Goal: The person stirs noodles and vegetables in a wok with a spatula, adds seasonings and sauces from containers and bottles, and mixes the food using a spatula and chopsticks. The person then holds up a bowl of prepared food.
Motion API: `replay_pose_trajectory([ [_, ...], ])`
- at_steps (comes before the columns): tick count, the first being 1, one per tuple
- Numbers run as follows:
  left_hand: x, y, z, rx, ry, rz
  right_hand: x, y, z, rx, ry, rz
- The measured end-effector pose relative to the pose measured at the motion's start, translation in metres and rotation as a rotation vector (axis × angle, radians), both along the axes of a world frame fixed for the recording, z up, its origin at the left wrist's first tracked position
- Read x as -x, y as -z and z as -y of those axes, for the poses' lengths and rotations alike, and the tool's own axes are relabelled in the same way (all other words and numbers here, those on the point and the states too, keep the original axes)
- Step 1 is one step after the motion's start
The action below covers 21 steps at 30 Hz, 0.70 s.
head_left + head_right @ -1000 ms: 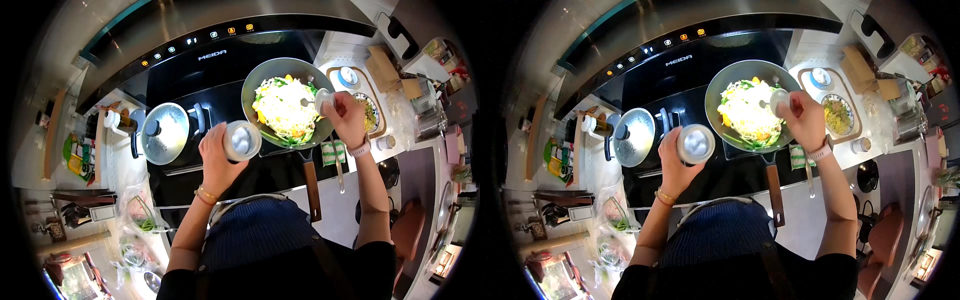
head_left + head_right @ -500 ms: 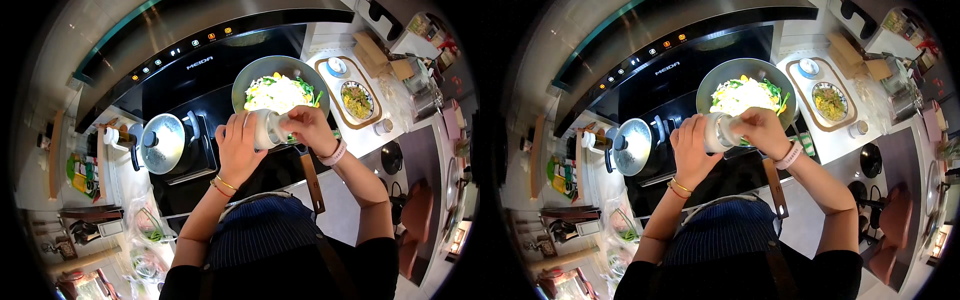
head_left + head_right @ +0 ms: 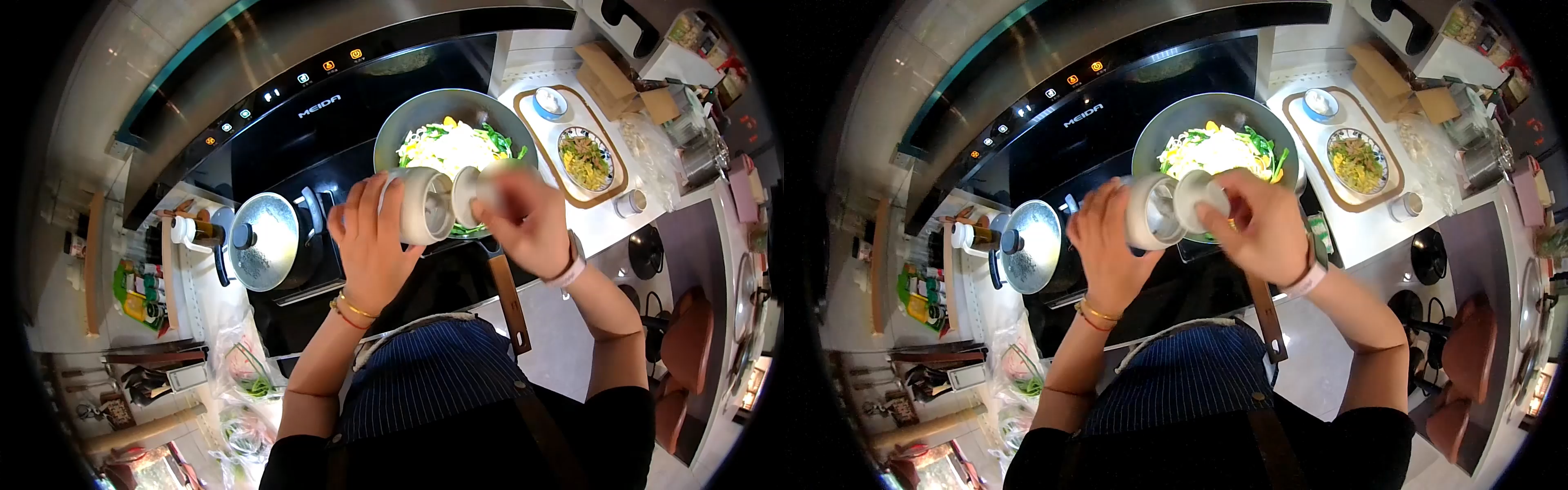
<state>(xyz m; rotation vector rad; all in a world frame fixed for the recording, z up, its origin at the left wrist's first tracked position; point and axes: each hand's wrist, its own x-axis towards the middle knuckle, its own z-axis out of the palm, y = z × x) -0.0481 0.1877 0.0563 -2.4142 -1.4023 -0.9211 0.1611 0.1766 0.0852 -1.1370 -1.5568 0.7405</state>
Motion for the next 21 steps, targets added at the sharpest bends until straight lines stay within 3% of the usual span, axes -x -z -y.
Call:
replay_pose_trajectory([
  [2, -0.002, 0.001, -0.005, -0.040, 0.018, 0.025, 0.006, -0.007, 0.004, -0.271, 0.009, 0.281],
  [5, -0.005, 0.015, -0.016, -0.058, 0.056, 0.050, 0.013, 0.010, -0.016, -0.232, -0.021, 0.310],
  [6, -0.008, 0.020, -0.017, -0.014, 0.047, 0.038, 0.011, 0.008, -0.020, -0.001, -0.066, 0.278],
  [7, -0.011, 0.022, -0.017, 0.032, 0.035, 0.027, 0.008, 0.015, -0.028, -0.001, -0.061, 0.277],
  [10, -0.013, 0.022, -0.019, 0.126, 0.030, 0.083, -0.005, 0.026, -0.047, 0.420, -0.110, -0.260],
  [11, -0.013, 0.022, -0.020, 0.188, 0.021, 0.140, -0.009, 0.021, -0.047, 0.430, -0.096, -0.357],
  [21, -0.017, 0.028, -0.015, 0.259, 0.006, 0.263, -0.029, -0.006, -0.041, 0.472, -0.044, -0.309],
])
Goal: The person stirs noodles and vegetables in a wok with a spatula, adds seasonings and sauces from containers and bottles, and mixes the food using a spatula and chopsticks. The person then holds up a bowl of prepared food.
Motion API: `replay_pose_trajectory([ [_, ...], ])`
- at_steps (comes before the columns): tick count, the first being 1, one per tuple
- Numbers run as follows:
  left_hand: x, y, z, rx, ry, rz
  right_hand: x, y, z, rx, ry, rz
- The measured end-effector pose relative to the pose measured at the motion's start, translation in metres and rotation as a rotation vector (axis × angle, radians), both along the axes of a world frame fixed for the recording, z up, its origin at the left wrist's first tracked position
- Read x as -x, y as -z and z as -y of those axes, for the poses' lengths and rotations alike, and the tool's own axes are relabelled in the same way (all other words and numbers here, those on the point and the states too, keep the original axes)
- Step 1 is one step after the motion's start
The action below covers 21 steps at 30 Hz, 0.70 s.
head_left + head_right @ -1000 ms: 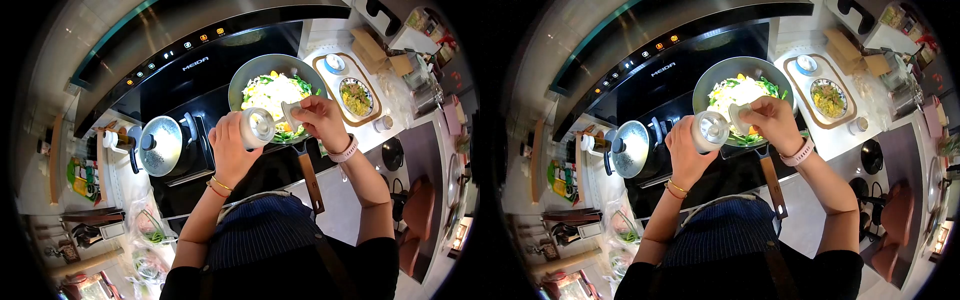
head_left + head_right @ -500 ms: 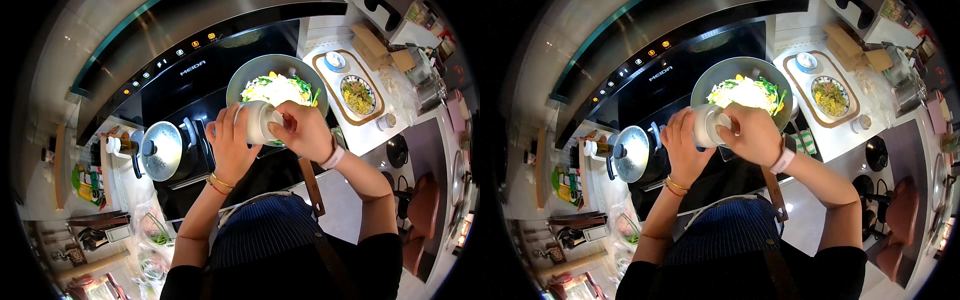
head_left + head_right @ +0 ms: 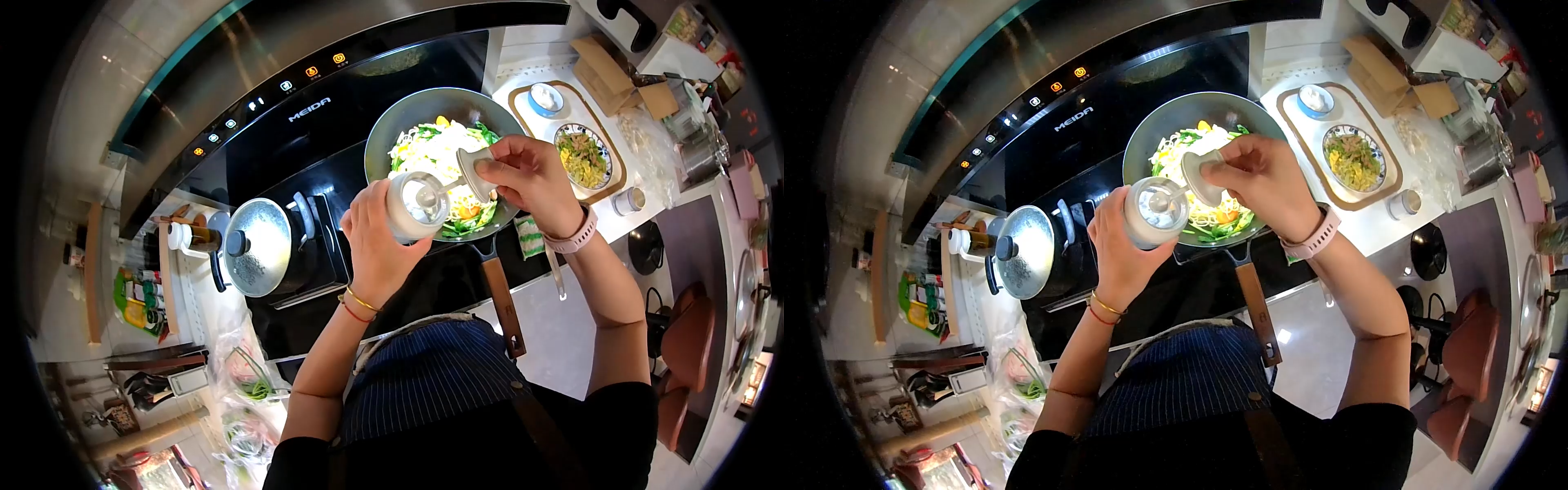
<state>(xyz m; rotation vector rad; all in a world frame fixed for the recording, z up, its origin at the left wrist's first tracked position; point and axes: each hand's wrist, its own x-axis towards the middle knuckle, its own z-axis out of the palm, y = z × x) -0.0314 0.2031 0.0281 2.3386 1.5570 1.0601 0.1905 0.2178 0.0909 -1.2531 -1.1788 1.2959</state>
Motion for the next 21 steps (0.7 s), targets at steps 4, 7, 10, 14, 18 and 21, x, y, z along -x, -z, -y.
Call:
replay_pose_trajectory([
  [4, -0.004, -0.011, -0.002, -0.083, 0.009, -0.097, 0.009, 0.004, 0.006, -0.390, 0.010, 0.369],
  [7, -0.011, -0.028, -0.007, -0.239, 0.017, -0.280, 0.018, 0.013, 0.014, -0.662, -0.061, 0.611],
  [10, -0.013, -0.036, -0.012, -0.282, 0.055, -0.367, 0.015, 0.023, 0.006, -0.308, -0.082, 0.279],
  [14, -0.011, -0.016, -0.013, -0.087, 0.084, -0.163, -0.004, 0.018, -0.005, 0.036, -0.002, -0.042],
  [18, -0.005, -0.006, -0.005, 0.072, 0.039, -0.022, -0.012, 0.002, 0.000, 0.035, 0.048, -0.042],
  [21, 0.002, 0.002, 0.002, 0.079, 0.015, 0.004, -0.015, -0.002, 0.002, 0.025, 0.057, -0.022],
])
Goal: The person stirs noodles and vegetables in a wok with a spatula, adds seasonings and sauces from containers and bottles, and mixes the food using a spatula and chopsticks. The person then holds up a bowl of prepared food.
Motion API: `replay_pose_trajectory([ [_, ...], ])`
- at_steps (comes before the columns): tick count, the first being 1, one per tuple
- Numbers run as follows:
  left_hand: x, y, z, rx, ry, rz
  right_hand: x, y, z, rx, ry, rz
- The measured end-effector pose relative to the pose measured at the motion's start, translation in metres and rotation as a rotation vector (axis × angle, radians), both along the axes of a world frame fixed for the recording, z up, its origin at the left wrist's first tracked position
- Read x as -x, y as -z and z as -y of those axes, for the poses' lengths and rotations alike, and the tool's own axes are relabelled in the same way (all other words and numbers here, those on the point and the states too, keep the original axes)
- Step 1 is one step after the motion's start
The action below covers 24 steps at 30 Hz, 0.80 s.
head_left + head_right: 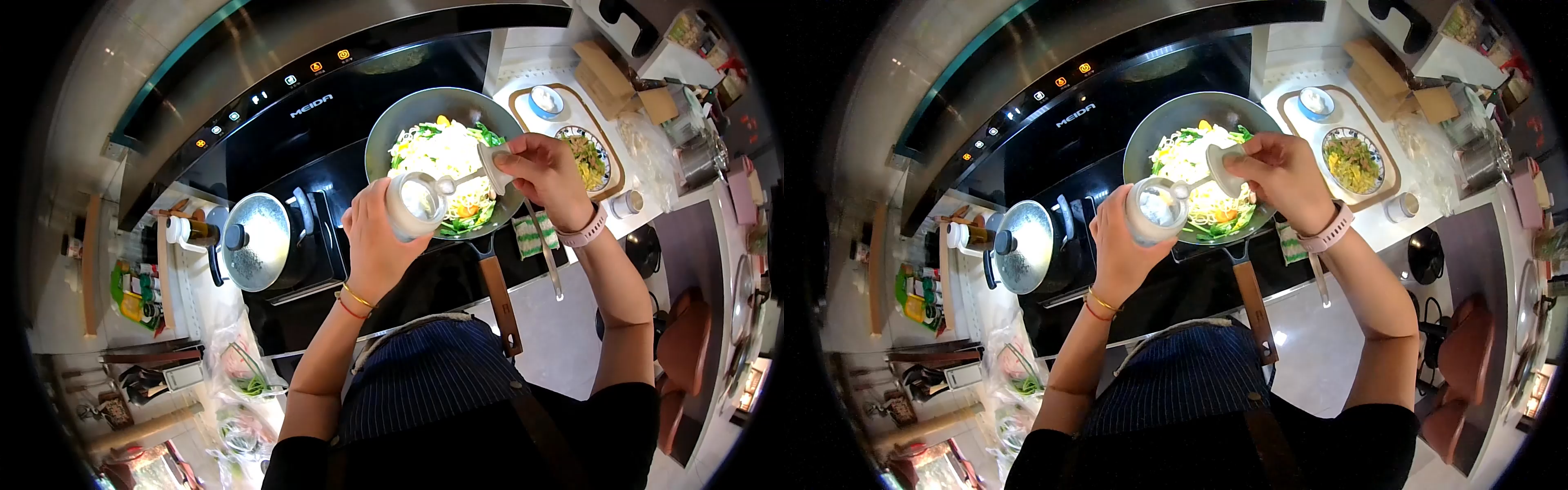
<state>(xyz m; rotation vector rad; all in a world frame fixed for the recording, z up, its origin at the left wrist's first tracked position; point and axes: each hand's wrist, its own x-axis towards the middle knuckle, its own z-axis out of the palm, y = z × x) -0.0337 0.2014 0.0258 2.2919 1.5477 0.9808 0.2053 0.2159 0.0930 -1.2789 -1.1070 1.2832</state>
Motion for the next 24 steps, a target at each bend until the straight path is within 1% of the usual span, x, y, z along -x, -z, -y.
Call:
replay_pose_trajectory([
  [3, 0.010, 0.002, 0.006, 0.033, -0.017, 0.006, -0.001, 0.008, -0.004, -0.045, 0.012, 0.055],
  [5, 0.016, 0.003, 0.009, 0.052, -0.025, 0.004, -0.001, 0.021, -0.008, -0.371, 0.095, 0.293],
  [6, 0.018, 0.004, 0.011, 0.048, -0.033, 0.008, -0.001, 0.018, -0.007, -0.417, 0.130, 0.391],
  [7, 0.020, 0.005, 0.012, 0.043, -0.039, 0.012, -0.001, 0.018, -0.009, -0.421, 0.124, 0.394],
  [9, 0.024, 0.006, 0.014, 0.046, -0.057, 0.018, -0.004, 0.020, -0.016, -0.445, 0.171, 0.532],
  [15, 0.034, 0.007, 0.019, 0.059, -0.085, 0.037, 0.001, 0.017, -0.027, -0.458, 0.242, 0.577],
  [17, 0.036, 0.005, 0.019, 0.068, -0.098, 0.049, 0.007, 0.014, -0.023, -0.349, 0.166, 0.355],
  [19, 0.038, 0.003, 0.022, 0.082, -0.071, 0.086, 0.017, 0.014, -0.015, -0.249, 0.047, 0.257],
  [21, 0.040, -0.001, 0.026, 0.086, -0.106, 0.099, 0.048, 0.018, -0.001, -0.415, -0.081, 0.317],
  [23, 0.045, -0.008, 0.034, 0.018, -0.031, 0.131, 0.081, 0.005, 0.017, -0.463, -0.306, 0.602],
  [24, 0.050, -0.011, 0.039, -0.002, -0.015, 0.151, 0.098, 0.006, 0.022, -0.576, -0.335, 0.684],
])
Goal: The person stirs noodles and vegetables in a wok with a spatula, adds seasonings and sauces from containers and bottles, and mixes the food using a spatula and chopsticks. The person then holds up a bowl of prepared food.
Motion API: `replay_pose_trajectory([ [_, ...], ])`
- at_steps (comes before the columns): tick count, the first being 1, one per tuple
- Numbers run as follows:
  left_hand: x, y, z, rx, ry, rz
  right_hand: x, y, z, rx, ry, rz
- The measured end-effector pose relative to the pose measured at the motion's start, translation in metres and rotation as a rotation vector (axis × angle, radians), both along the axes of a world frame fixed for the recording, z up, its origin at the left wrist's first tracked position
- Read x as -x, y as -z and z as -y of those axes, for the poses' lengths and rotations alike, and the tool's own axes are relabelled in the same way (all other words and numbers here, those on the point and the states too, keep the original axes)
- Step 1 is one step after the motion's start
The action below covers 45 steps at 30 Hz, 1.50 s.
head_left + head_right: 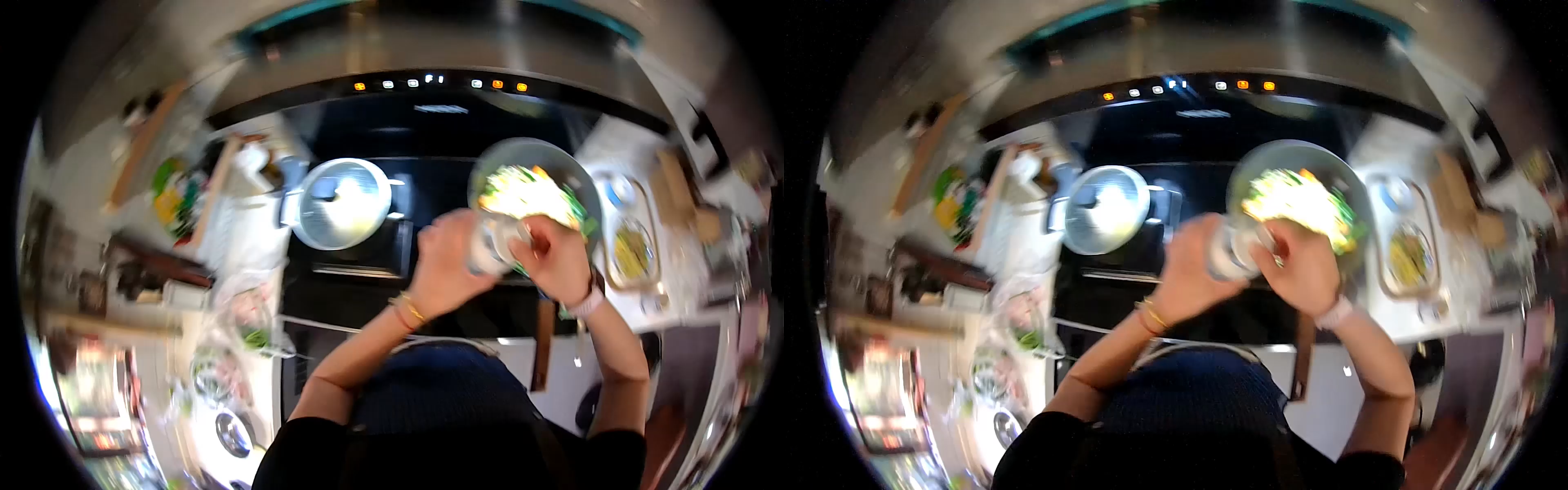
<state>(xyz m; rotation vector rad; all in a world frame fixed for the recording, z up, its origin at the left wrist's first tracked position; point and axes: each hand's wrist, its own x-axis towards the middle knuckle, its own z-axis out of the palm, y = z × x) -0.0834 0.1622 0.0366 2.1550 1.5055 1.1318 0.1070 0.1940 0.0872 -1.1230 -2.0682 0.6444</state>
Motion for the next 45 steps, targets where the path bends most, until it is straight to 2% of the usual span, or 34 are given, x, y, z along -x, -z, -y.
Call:
replay_pose_trajectory([
  [1, 0.008, -0.002, 0.005, -0.002, -0.007, 0.008, 0.014, 0.003, 0.002, -0.122, -0.053, 0.058],
  [3, 0.028, -0.007, 0.016, 0.019, -0.032, 0.027, 0.041, 0.001, 0.003, -0.104, -0.161, 0.021],
  [6, 0.071, -0.019, 0.035, 0.086, -0.143, 0.103, 0.083, -0.008, 0.003, -0.034, -0.267, 0.146],
  [7, 0.091, -0.023, 0.041, 0.077, -0.187, 0.100, 0.099, -0.015, 0.008, -0.107, -0.280, 0.221],
  [9, 0.143, -0.035, 0.054, 0.038, -0.343, 0.041, 0.123, -0.031, 0.021, 0.070, -0.306, 0.115],
  [10, 0.174, -0.049, 0.058, 0.001, -0.452, -0.023, 0.129, -0.024, 0.022, 0.076, -0.308, -0.014],
  [12, 0.254, -0.061, 0.053, -0.286, -0.630, -0.018, 0.138, -0.021, 0.024, 0.056, -0.304, -0.100],
  [13, 0.295, -0.082, 0.054, -0.364, -0.774, -0.102, 0.138, -0.023, 0.027, 0.088, -0.289, -0.118],
  [14, 0.344, -0.101, 0.052, -0.523, -0.816, -0.184, 0.140, -0.020, 0.029, 0.081, -0.266, -0.087],
  [16, 0.418, -0.150, 0.054, -0.579, -0.875, 0.135, 0.140, -0.008, 0.035, 0.119, -0.226, -0.053],
  [18, 0.499, -0.182, 0.048, -0.758, -1.066, -0.168, 0.141, 0.001, 0.043, 0.144, -0.193, -0.021],
  [19, 0.544, -0.190, 0.042, -0.765, -1.089, -0.154, 0.141, 0.004, 0.048, 0.178, -0.160, 0.008],
  [20, 0.589, -0.194, 0.035, -0.743, -1.218, -0.345, 0.142, 0.006, 0.054, 0.211, -0.123, 0.036],
  [24, 0.657, -0.200, 0.032, -0.429, -1.288, -0.252, 0.129, 0.021, 0.073, 0.216, -0.008, 0.050],
  [25, 0.657, -0.201, 0.027, -0.303, -1.301, -0.204, 0.125, 0.025, 0.077, 0.221, 0.016, 0.050],
  [26, 0.655, -0.194, 0.021, -0.291, -1.279, -0.196, 0.116, 0.030, 0.080, 0.253, 0.073, 0.058],
  [28, 0.623, -0.195, 0.025, -0.058, -1.596, -0.396, 0.106, 0.032, 0.089, 0.261, 0.189, 0.116],
  [32, 0.633, -0.197, 0.024, 0.062, -1.659, -0.507, 0.088, 0.022, 0.103, 0.368, 0.319, 0.031],
  [33, 0.625, -0.202, 0.026, 0.137, -1.646, -0.484, 0.081, 0.025, 0.105, 0.360, 0.368, 0.001],
  [34, 0.646, -0.194, 0.025, 0.104, -1.640, -0.571, 0.066, 0.034, 0.104, 0.226, 0.358, 0.022],
  [35, 0.673, -0.190, 0.029, 0.163, -1.500, -0.903, 0.051, 0.043, 0.106, 0.092, 0.363, 0.053],
  [36, 0.700, -0.185, 0.032, 0.167, -1.348, -1.239, 0.047, 0.040, 0.112, 0.085, 0.454, 0.079],
  [37, 0.726, -0.178, 0.040, -0.110, -1.138, -1.396, 0.044, 0.030, 0.118, 0.126, 0.559, 0.121],
  [39, 0.786, -0.163, 0.037, -0.077, -1.333, -1.214, 0.034, 0.012, 0.133, 0.274, 0.767, 0.202],
  [40, 0.733, -0.178, 0.035, 0.049, -1.453, -1.101, 0.030, 0.006, 0.145, 0.253, 0.834, 0.185],
  [42, 0.686, -0.174, 0.040, -0.724, -1.251, -1.017, 0.006, 0.015, 0.177, 0.171, 0.966, 0.134],
  [44, 0.562, -0.161, 0.019, -0.930, -1.240, -0.880, -0.014, 0.036, 0.211, 0.050, 1.074, 0.108],
  [45, 0.496, -0.141, 0.017, -1.067, -1.152, -0.838, -0.018, 0.038, 0.230, 0.078, 1.154, 0.111],
])
